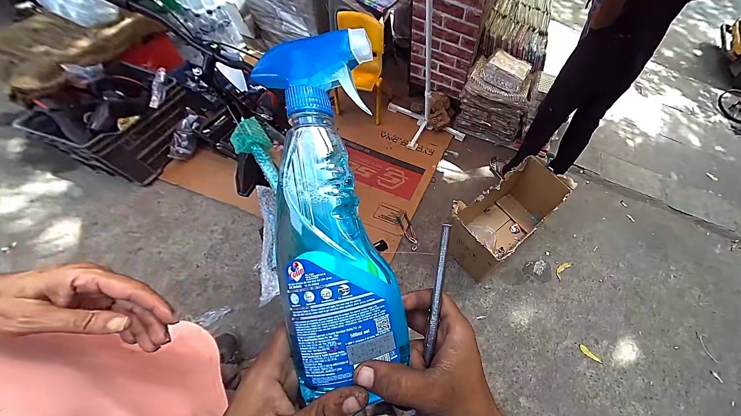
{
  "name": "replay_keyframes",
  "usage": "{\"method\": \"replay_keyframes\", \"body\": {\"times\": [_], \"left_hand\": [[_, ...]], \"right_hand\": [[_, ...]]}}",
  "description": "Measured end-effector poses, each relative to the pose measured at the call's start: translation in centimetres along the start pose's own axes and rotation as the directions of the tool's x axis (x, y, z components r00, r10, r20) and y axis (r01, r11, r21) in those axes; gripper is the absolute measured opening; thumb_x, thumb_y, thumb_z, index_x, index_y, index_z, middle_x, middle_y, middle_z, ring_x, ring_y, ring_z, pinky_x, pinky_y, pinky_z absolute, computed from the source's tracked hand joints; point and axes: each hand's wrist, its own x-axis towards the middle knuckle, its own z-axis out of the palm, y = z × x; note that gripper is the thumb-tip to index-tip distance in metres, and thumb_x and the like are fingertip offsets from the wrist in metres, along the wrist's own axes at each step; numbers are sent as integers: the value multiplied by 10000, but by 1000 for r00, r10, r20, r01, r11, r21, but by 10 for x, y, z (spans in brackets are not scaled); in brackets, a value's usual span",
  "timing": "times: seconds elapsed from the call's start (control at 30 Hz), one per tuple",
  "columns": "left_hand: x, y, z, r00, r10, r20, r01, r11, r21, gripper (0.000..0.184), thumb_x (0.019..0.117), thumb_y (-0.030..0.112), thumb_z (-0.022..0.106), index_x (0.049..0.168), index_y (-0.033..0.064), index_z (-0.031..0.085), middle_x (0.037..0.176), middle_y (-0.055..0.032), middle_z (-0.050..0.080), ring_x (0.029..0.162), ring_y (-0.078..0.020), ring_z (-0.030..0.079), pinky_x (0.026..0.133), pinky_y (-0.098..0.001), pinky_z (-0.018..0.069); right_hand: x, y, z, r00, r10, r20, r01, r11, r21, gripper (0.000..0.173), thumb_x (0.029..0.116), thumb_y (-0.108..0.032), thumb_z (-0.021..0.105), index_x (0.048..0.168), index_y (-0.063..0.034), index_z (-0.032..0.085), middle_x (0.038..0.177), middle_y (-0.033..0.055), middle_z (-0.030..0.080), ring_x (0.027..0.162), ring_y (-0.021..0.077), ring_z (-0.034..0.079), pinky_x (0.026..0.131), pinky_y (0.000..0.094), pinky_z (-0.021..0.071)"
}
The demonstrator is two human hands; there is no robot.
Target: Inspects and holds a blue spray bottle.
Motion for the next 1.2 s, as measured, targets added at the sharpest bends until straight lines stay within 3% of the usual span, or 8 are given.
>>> {"method": "replay_keyframes", "body": {"times": [0.47, 1.2], "left_hand": [[5, -2, 1, 1000, -9, -15, 9, 1000, 3, 859, 815, 226, 866, 1419, 0, 297, 1206, -83, 661, 1053, -185, 704, 924, -345, 619], [3, -3, 3, 999, 2, -49, -2, 1000, -1, 845, 832, 227, 852, 1421, -3, 291, 1189, -72, 663, 1013, -171, 711, 837, -319, 639]], "right_hand": [[7, -1, -1, 1000, 18, -12, -17, 1000, 8, 573, 730, -14, 874, 1198, -47, 546, 1072, 141, 684, 681, 144, 665, 588, 268, 580], [11, -2, 1, 999, 53, 5, -53, 999, -4, 584, 726, -20, 875, 1202, -50, 539, 1079, 136, 685, 698, 152, 680, 614, 279, 596]]}}
